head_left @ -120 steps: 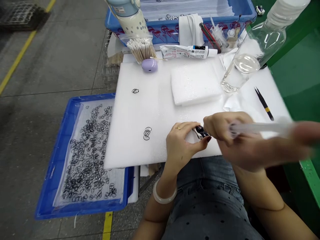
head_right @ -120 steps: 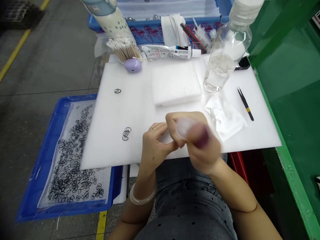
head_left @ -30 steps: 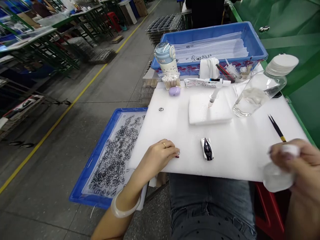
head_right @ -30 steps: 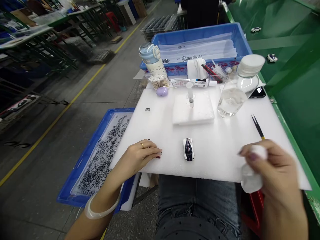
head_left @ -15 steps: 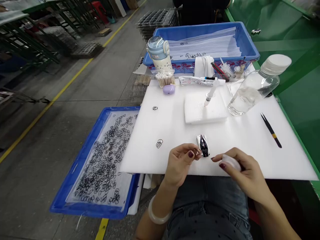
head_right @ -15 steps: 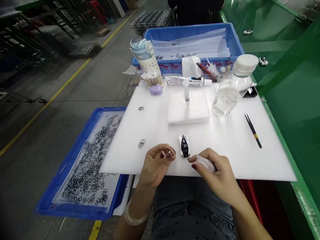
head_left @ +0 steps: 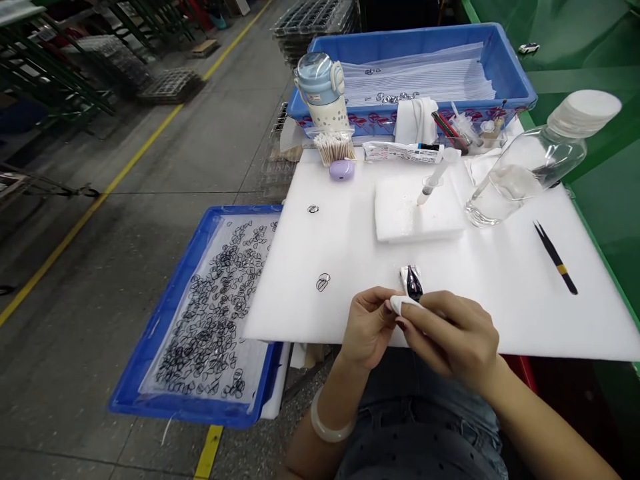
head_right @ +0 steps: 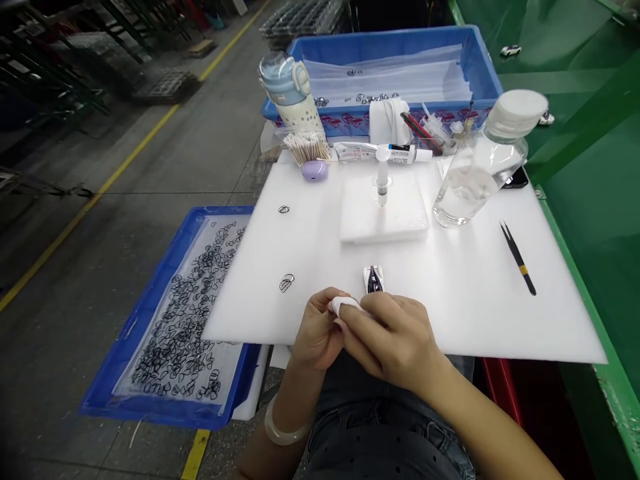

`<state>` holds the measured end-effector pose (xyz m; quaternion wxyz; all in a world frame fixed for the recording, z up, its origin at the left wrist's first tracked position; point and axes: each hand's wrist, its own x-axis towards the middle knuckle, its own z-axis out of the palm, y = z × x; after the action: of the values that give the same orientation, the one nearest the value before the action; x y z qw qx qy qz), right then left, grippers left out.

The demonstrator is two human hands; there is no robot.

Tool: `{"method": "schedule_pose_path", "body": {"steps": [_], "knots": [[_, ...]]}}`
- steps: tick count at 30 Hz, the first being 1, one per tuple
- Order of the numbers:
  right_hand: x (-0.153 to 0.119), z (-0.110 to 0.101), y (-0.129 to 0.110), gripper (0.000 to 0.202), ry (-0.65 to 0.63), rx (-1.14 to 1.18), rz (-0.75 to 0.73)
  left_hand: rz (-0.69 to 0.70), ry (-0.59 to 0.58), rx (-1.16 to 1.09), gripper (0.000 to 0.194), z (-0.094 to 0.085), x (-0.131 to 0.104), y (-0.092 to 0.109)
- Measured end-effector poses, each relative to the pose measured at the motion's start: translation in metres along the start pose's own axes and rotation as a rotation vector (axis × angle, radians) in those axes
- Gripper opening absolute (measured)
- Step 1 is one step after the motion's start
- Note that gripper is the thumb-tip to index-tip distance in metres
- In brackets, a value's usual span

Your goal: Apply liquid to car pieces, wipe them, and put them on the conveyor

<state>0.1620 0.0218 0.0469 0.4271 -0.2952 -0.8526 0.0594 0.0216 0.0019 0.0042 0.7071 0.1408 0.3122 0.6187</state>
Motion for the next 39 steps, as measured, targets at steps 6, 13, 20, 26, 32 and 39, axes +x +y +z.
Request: {"method": "schedule_pose_path", "body": {"steps": [6,13,20,26,32,39], "knots": [[0.001,-0.027,0.005,0.01,-0.042,-0.157,-0.039,-0.003,0.004,0.045,0.031,0.002,0.0,0.0],[0.001,-0.01,-0.001,0.011,-0.088,-0.101,-0.037,0.005,0.0,0.026,0.026,0.0,-0.002,-0.001],[0.0,-0.03,0.003,0.01,-0.109,-0.062,0.022,0.084,-0.002,0.05,0.025,0.004,-0.001,-0.004],[-0.002,-0.019,-0.004,0.012,-0.12,-0.047,0.025,0.082,0.01,0.08,0.024,0.003,-0.001,-0.004],[-0.006,-0.017,-0.008,0.013,-0.077,-0.065,0.067,0.136,0.045,0.109,0.024,0.004,-0.001,-0.006],[-0.011,-0.028,-0.008,0.017,-0.049,0.171,0.249,0.152,0.022,0.106,0.023,0.004,-0.001,-0.004]]}}
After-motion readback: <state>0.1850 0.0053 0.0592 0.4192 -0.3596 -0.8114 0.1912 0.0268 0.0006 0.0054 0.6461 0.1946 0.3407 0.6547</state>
